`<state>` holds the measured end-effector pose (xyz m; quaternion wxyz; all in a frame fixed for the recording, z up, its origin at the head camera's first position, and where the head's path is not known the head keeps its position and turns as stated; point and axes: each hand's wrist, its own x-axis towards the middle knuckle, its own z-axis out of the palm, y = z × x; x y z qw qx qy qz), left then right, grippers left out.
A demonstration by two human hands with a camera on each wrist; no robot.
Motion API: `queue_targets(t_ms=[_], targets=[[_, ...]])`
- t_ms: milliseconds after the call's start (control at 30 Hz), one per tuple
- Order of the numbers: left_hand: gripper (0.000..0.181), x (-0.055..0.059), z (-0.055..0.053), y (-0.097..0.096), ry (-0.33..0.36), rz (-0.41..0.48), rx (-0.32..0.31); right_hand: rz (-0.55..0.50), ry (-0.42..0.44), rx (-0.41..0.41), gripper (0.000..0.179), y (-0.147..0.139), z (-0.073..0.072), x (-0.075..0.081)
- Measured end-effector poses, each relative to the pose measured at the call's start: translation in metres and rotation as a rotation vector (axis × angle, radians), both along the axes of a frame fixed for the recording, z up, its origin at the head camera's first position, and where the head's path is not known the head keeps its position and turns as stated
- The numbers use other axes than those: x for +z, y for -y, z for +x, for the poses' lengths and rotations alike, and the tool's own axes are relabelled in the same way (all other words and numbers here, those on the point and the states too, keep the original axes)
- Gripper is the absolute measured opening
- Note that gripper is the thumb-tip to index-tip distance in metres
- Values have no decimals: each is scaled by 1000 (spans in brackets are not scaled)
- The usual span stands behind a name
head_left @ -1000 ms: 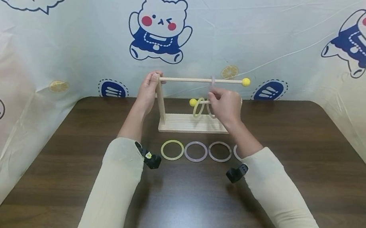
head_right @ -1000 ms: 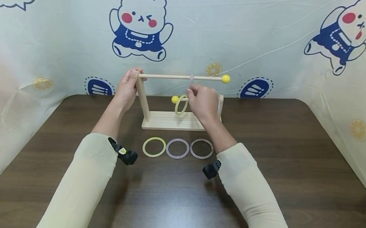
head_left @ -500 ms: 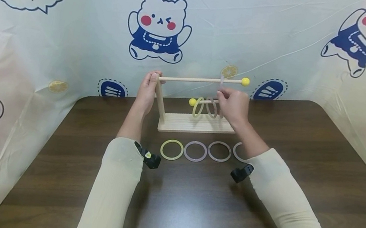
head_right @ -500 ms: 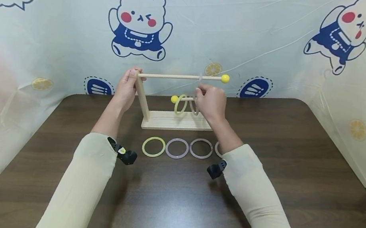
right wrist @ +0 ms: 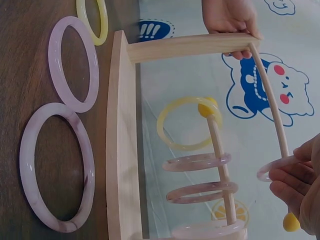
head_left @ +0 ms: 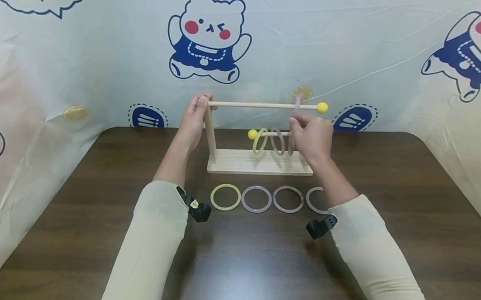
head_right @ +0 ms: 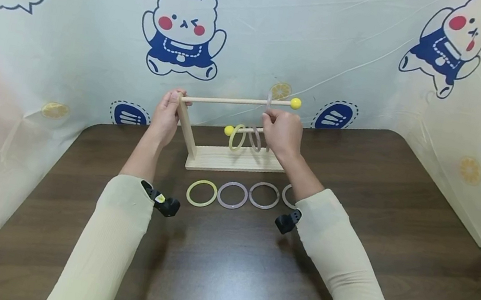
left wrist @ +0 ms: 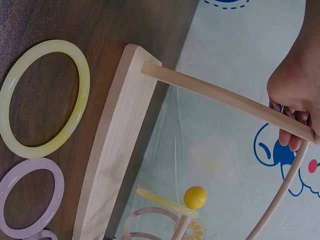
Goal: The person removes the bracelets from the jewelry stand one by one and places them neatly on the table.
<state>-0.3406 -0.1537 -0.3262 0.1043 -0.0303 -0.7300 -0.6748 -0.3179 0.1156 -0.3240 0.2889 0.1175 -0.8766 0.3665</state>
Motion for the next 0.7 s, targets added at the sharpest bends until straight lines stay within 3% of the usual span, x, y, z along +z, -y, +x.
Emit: queue_targets(t_ms=[700], targets=[[38, 1, 1, -1, -2, 12, -4, -64, 20, -47, 16, -12, -3, -1]])
